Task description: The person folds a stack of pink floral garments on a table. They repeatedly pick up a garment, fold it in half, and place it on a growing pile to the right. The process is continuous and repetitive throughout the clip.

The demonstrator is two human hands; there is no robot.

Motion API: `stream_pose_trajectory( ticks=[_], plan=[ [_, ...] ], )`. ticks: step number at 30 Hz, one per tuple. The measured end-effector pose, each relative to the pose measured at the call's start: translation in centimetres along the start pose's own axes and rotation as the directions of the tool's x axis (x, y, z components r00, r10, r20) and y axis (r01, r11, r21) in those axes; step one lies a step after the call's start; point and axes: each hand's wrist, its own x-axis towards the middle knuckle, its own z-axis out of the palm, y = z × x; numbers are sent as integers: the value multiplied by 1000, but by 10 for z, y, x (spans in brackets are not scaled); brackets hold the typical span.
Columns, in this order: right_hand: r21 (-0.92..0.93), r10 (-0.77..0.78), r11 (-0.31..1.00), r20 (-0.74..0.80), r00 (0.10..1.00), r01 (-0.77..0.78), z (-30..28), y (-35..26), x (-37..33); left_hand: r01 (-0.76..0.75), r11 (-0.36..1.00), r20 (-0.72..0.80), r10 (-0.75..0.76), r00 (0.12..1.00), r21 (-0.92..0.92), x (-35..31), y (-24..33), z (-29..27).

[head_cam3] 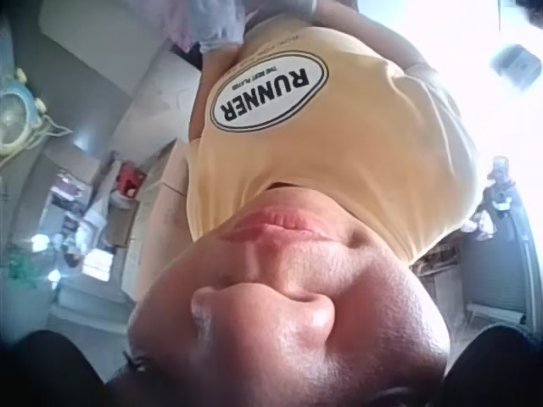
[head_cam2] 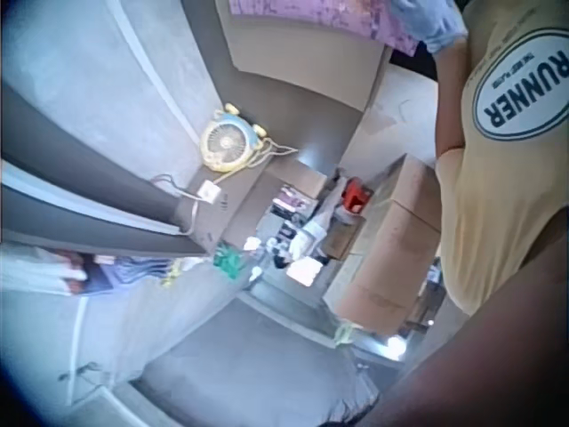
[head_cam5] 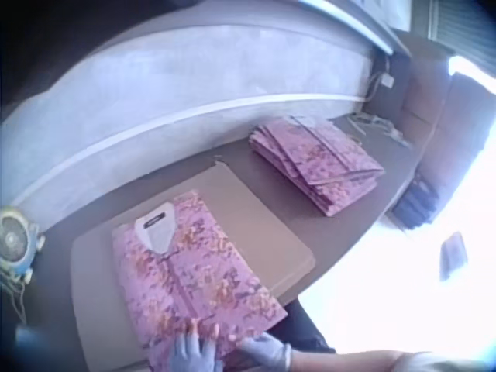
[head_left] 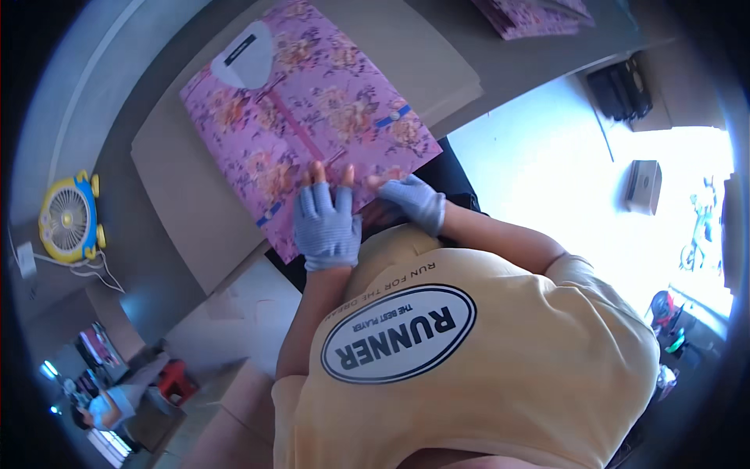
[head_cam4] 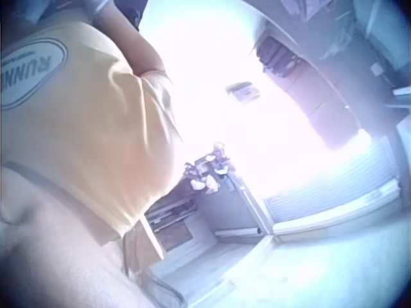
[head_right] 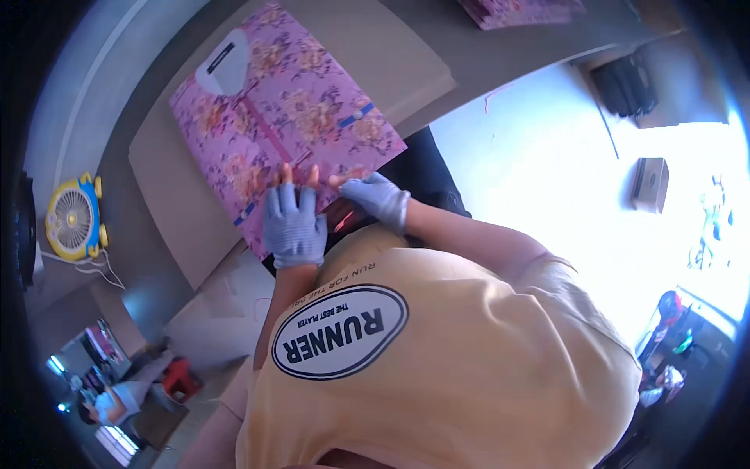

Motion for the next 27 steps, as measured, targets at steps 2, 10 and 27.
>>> stream_pose_trajectory(
  ticks=[2,10,27],
  plan=[
    [52,2,999,-113,994,4,1,18,16,-60,998,68,60,996,0,3,-4,-9],
    [48,169,983,120,978,-176,-18,6,22,-49,966,205,103,973,-252,109,10,-43],
    [-111,190,979,214,958,-169,-29,4,24,-44,979,-177,9,984,-199,180,2,24]
  ],
)
